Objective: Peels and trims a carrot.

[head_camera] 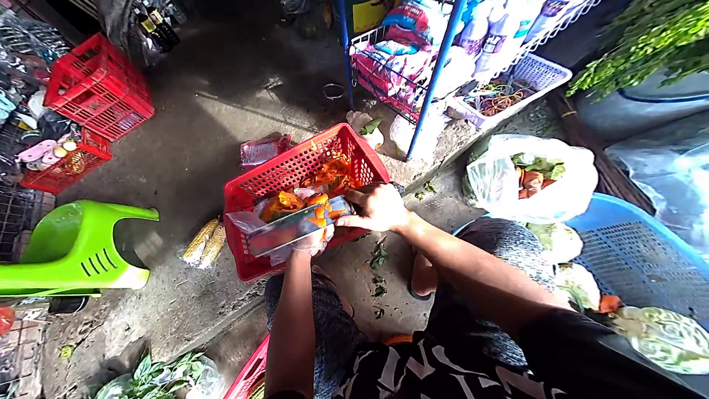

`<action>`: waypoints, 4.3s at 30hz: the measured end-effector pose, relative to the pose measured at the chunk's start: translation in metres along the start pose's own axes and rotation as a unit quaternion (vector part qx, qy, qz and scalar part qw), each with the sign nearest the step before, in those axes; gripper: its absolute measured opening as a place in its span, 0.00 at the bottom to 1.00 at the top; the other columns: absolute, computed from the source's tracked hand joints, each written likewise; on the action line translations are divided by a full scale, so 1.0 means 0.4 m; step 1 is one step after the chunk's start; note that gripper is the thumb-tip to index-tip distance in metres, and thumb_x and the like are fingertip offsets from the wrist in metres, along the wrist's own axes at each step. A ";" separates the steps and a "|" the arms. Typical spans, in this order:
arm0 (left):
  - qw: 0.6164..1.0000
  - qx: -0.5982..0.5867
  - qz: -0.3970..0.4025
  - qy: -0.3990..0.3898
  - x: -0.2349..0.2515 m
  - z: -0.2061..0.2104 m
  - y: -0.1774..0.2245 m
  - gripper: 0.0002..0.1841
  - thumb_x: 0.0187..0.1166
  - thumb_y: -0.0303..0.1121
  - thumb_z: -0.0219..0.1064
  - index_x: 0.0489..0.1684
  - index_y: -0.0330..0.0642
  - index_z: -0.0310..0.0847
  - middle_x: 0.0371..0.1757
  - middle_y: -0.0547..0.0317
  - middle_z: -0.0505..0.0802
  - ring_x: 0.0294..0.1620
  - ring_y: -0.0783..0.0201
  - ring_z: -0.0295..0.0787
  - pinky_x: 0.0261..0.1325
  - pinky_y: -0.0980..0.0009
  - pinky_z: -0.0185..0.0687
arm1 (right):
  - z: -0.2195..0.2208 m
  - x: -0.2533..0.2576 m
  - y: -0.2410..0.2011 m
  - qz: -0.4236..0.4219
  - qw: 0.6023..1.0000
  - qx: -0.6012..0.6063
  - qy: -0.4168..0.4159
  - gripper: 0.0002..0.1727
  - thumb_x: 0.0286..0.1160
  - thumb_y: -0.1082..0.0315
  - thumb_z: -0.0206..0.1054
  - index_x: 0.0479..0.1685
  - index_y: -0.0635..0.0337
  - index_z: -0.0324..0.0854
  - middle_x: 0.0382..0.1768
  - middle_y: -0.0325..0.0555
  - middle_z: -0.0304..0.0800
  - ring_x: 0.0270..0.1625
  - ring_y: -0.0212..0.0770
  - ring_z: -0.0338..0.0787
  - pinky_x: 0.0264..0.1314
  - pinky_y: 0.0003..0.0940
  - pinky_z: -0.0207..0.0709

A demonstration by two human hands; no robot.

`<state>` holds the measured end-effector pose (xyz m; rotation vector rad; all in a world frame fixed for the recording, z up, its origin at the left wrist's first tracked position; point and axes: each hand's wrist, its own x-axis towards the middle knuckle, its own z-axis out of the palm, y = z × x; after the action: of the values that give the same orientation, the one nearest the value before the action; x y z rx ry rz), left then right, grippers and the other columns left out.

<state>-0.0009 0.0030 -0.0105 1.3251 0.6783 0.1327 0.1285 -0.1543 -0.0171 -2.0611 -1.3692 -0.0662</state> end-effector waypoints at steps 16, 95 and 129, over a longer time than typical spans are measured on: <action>0.863 0.490 0.063 0.108 -0.006 0.001 0.012 0.25 0.76 0.36 0.73 0.65 0.23 0.80 0.64 0.32 0.88 0.71 0.48 0.82 0.79 0.56 0.69 | 0.016 0.007 -0.030 0.069 0.989 0.048 -0.121 0.56 0.66 0.13 0.40 0.37 0.62 0.88 0.26 0.56 0.89 0.37 0.61 0.92 0.37 0.64 0.78; 0.986 0.126 0.060 0.088 -0.028 0.018 0.000 0.31 0.70 0.23 0.73 0.71 0.30 0.63 0.32 0.57 0.82 0.20 0.72 0.77 0.23 0.76 0.78 | 0.006 0.081 0.069 0.292 0.928 -0.009 -0.232 0.54 0.69 0.14 0.40 0.58 0.56 0.88 0.49 0.66 0.93 0.58 0.70 0.91 0.55 0.75 0.78; 0.818 0.547 0.129 0.123 -0.002 0.007 -0.019 0.26 0.75 0.45 0.74 0.59 0.28 0.86 0.57 0.36 0.92 0.64 0.49 0.88 0.73 0.55 0.77 | 0.010 0.023 0.021 0.114 0.979 0.015 -0.170 0.50 0.69 0.17 0.48 0.45 0.60 0.89 0.33 0.58 0.92 0.43 0.63 0.93 0.44 0.67 0.79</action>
<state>-0.0021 -0.0017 -0.0169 2.5571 0.8220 0.1368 0.1385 -0.1467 -0.0207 -2.2619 -1.3042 0.4211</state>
